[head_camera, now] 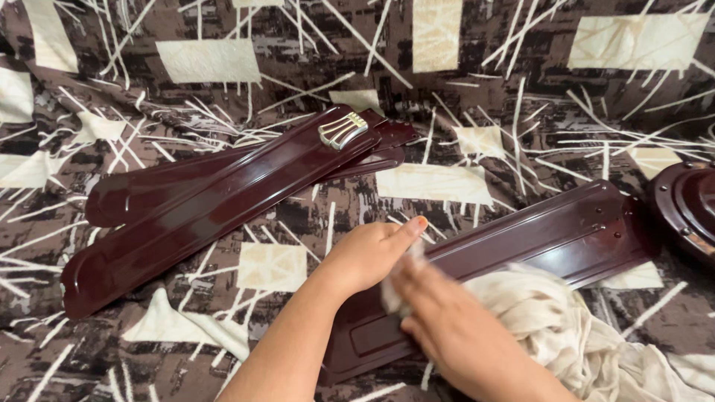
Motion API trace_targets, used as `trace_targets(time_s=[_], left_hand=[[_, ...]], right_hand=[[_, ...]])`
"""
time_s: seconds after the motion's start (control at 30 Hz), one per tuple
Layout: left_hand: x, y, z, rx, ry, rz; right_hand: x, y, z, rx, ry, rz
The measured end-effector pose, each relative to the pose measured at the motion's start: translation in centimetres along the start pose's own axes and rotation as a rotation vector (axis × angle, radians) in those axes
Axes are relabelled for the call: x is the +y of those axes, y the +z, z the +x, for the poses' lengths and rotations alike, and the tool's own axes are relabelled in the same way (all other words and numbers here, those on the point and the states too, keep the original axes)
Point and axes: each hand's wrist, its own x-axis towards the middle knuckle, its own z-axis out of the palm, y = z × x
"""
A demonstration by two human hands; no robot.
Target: The person wipes the surfaces of maroon-colored wooden furniture parts with a cloth. They handle several long pieces and a round part, cleaning them one at a time on a patterned fabric surface.
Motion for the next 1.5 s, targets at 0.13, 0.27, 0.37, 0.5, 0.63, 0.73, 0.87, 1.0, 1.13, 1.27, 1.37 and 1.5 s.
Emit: trace_targets(time_s=[0.13,0.27,0.37,0.5,0.63,0.73,0.87,1.0,1.13,1.27,1.37,1.5], left_hand=[[-0.6,0.0,0.4,0.048,0.006,-0.008],[-0.7,-0.1,0.0,0.088,0.068,-0.023],[-0.6,0.0,0.0,0.074,0.065,-0.086],[-0.6,0.4,-0.1,0.061,0.178,-0.207],[0.1,-0.2,-0.1,0.111,0.164,-0.167],[-0.1,0.2,0.1,0.158,0.137,-0.155],[-0.2,0.5,0.3,0.258,0.185,-0.091],[-0.4,0.9,0.1,0.271,0.210,-0.052],[-0.7,0.9,0.3,0.278,0.243,-0.081],[-0.9,0.7,0.7,0.258,0.226,-0.134],[-1.2,0.7,1.1,0.235,0.175,-0.141],[-1.6,0.2,2.0,0.193,0.184,-0.238]], right_hand=[[1.2,-2.7,1.7,0.082,-0.180,-0.214],[5.0,-7.6,1.3,0.028,0.782,-0.270],[6.5,-9.0,0.8,0.192,0.767,-0.380],[4.9,-6.6,0.8,0.275,0.582,-0.358],[1.4,-3.7,2.9,0.280,0.304,-0.245],[-0.5,-2.8,3.0,0.079,0.091,-0.020],[0.3,-3.6,2.9,0.048,0.038,-0.144],[6.2,-6.0,1.6,0.069,0.430,-0.319],[14.7,-7.8,-1.1,0.242,0.784,-0.465],[17.8,-6.1,-2.3,0.445,0.618,-0.582],[14.8,-5.0,-0.9,0.400,0.634,-0.500],[5.6,-3.8,2.0,0.115,0.993,-0.069]])
